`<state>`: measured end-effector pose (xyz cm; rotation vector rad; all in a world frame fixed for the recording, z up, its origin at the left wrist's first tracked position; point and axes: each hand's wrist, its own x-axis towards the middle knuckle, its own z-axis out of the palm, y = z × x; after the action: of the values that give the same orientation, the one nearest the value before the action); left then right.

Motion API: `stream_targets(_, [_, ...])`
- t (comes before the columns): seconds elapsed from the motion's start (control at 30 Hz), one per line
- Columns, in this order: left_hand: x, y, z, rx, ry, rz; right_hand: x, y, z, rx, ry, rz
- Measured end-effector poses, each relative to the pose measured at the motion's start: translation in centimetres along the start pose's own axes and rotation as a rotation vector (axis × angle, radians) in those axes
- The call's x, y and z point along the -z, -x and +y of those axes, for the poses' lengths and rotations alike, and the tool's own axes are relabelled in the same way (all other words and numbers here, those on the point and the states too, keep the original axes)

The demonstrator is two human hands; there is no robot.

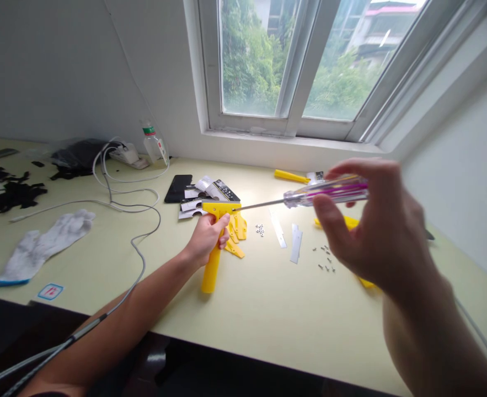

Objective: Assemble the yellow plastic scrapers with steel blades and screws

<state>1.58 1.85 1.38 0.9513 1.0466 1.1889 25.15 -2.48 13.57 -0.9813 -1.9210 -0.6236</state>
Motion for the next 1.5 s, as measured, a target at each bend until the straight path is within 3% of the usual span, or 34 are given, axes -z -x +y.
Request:
stream_targets(0.07, [0.2, -0.3, 0.1, -0.024, 0.018, 0.042, 0.2, 0.0, -0.3, 0.062, -0.119, -0.127])
stream_targets(0.13, [0.3, -0.5, 0.3, -0.054, 0.035, 0.061, 0.1, 0.1, -0.4, 0.075, -0.091, -0.087])
stream_targets(0.23, [0.5, -0.7, 0.4, -0.085, 0.038, 0.079, -0.1, 0.3, 0.1, -0.049, 0.051, -0.039])
stream_targets(0.37, [0.7, -0.9, 0.3, -0.106, 0.002, 0.108, -0.2, 0.4, 1.3, -0.063, -0.131, -0.267])
stream_targets(0.53, [1.0, -1.1, 0.2, -0.098, 0.011, 0.107, -0.3, 0.2, 1.8, -0.121, -0.107, -0.217])
stream_targets(0.63, [0.9, -1.0, 0.2, -0.098, 0.013, 0.116, -0.3, 0.2, 1.7, -0.025, -0.208, -0.298])
stream_targets(0.8, [0.7, -0.9, 0.0, -0.107, 0.055, 0.085, -0.2, 0.4, 1.5, -0.039, -0.135, -0.159])
stream_targets(1.0, [0.8, -0.9, 0.7, -0.118, 0.093, 0.128, 1.3, 0.1, 1.7, 0.128, -0.338, -0.358])
stream_targets(1.13, [0.6, -0.4, 1.1, -0.119, 0.098, 0.098, 2.1, 0.2, 1.4, 0.142, -0.277, -0.282])
stream_targets(1.2, [0.5, -0.3, 1.1, -0.117, 0.098, 0.079, 2.1, 0.4, 1.0, 0.08, -0.128, -0.132])
stream_targets(1.27, [0.4, -0.2, 1.0, -0.117, 0.099, 0.076, 1.8, 0.5, 0.6, -0.023, -0.013, -0.066])
stream_targets(1.33, [0.5, -0.4, 1.1, -0.121, 0.095, 0.097, 1.5, 0.6, 0.5, -0.088, -0.031, -0.149])
stream_targets(1.4, [0.6, -0.5, 1.2, -0.132, 0.09, 0.123, 1.3, 0.5, 0.5, -0.064, -0.147, -0.278])
stream_targets(1.5, [0.7, -0.6, 1.1, -0.179, 0.057, 0.129, 1.1, 0.4, 0.7, -0.03, -0.17, -0.215])
